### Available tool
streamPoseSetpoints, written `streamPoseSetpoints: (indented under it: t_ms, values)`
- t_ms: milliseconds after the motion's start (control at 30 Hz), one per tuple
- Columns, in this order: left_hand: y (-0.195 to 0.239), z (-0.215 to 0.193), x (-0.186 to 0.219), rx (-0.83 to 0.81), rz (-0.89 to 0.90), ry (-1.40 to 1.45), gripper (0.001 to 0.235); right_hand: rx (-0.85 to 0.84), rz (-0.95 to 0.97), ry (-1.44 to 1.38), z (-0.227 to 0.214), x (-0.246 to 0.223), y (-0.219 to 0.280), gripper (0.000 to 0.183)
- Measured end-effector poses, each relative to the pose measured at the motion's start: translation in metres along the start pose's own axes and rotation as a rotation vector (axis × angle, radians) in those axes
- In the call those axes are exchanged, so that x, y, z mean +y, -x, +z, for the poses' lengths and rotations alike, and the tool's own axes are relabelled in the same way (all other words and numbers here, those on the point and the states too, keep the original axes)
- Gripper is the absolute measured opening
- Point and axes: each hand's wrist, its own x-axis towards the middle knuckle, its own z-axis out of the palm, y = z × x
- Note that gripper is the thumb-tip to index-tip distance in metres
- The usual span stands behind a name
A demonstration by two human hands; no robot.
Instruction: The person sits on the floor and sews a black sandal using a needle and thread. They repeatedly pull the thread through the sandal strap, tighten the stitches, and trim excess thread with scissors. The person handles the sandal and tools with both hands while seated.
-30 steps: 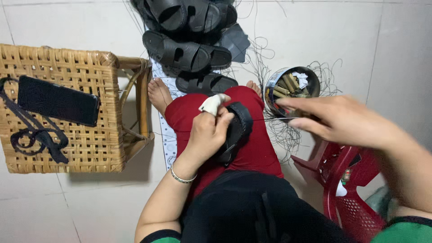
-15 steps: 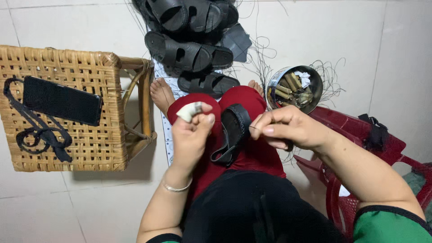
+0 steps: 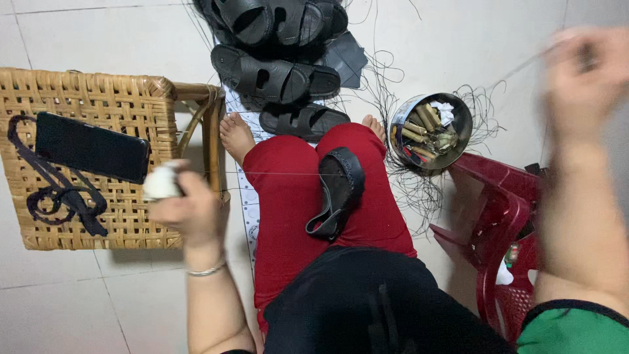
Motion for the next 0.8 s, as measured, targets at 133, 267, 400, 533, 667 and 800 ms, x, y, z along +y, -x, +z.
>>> streamPoseSetpoints:
  t_ms: [133,267,400,533,667,800]
  values:
    - [-0.017,-0.016,-0.005,0.145,0.053,-0.167,0.024,-0.015,0.029,-0.020,-0.019,0.049,0.006,0.008]
    - [-0.021,-0.011,0.112,-0.210,-0.278,0.611,0.030,-0.050,0.053,-0.052,-0.025,0.070,0.000,0.024]
    - [0.000,0.017,0.145,-0.851,-0.387,0.524,0.026,-0.480,0.500,-0.420,0.025,-0.134,-0.023,0.039]
    - [0.002,0.009,0.170,-0.966,-0.219,1.398,0.007,-0.890,0.127,-0.606,0.040,-0.183,-0.021,0.049]
    - [-0.018,0.008,0.159,-0.553,-0.167,1.505,0.013,-1.062,0.174,-0.523,0.028,-0.186,-0.031,0.040]
    - [-0.014,0.010,0.143,-0.486,-0.279,1.795,0.017,-1.051,0.046,-0.487,0.024,-0.189,-0.026,0.032]
